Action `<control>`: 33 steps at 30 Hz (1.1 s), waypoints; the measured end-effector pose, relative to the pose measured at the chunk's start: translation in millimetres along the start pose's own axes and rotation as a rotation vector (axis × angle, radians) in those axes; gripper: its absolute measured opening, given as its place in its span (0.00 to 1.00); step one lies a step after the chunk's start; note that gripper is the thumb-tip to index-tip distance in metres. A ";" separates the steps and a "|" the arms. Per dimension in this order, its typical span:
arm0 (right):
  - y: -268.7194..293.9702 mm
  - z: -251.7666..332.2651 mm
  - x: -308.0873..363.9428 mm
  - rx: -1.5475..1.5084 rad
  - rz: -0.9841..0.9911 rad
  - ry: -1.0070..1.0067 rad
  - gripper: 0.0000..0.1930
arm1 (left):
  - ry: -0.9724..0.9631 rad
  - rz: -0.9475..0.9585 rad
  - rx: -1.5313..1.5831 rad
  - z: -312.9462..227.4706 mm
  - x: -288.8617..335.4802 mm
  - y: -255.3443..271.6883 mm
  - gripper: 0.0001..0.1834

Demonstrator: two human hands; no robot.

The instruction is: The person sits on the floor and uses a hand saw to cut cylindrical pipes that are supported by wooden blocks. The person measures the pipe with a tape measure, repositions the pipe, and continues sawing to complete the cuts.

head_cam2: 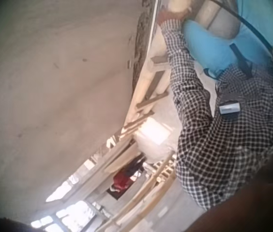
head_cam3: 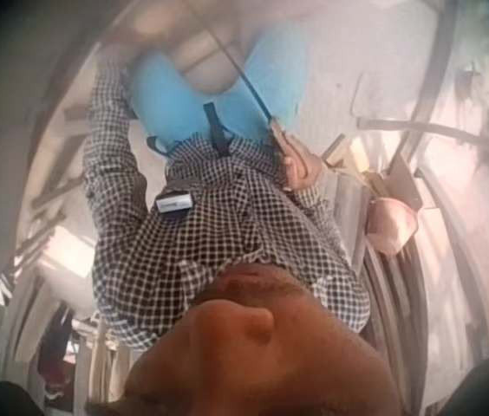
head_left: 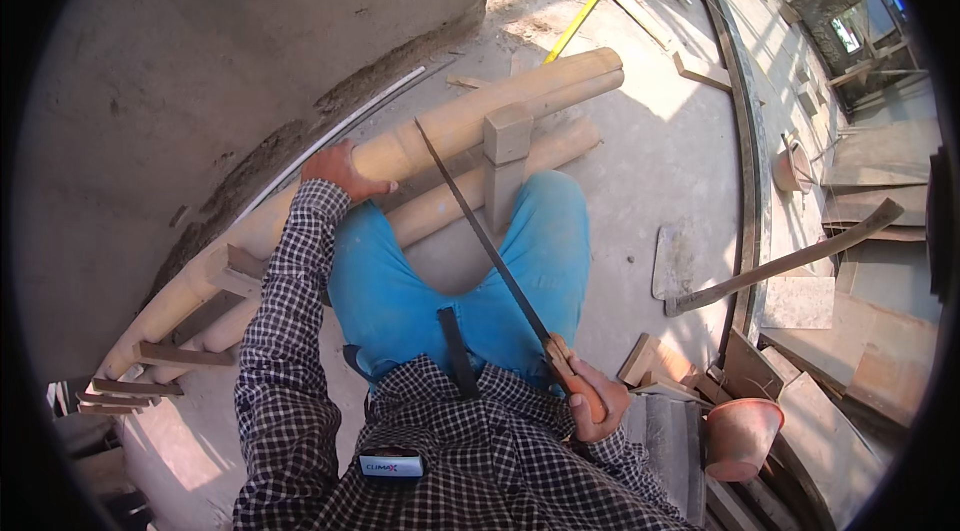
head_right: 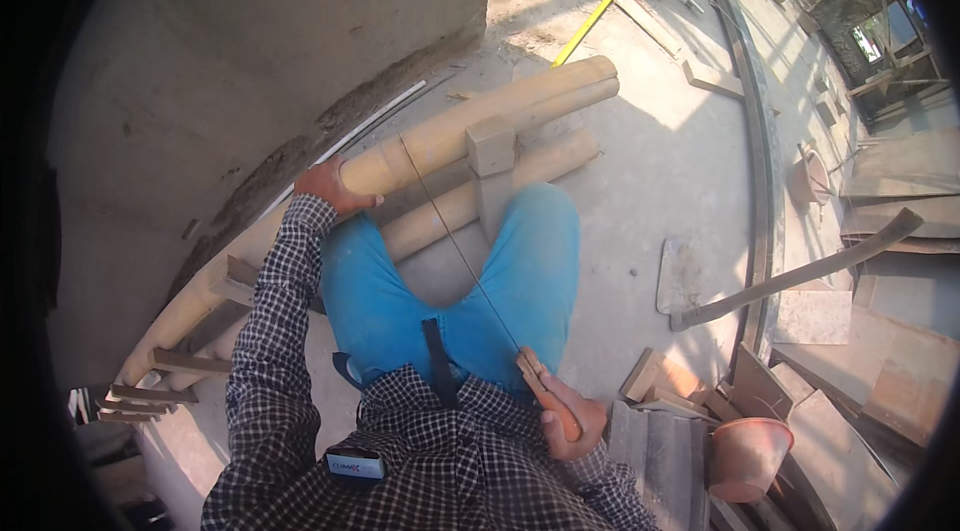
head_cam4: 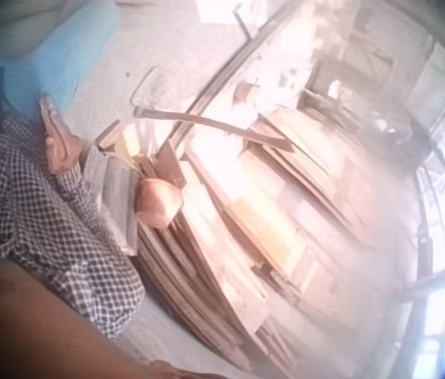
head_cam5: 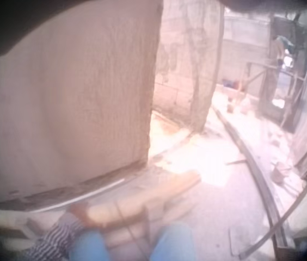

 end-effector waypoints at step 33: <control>-122.4 10.6 -220.5 -0.138 -0.035 0.091 0.19 | -0.092 0.050 0.018 3.1 -41.3 14.0 0.68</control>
Point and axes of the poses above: each hand's wrist, its own x-axis away from the middle knuckle, its own y-axis out of the back of the hand, z = x × y, the point moved 5 cm from there along -x, towards the middle knuckle, and after that the axes turned 1 degree about y, right-handed, at the moved point
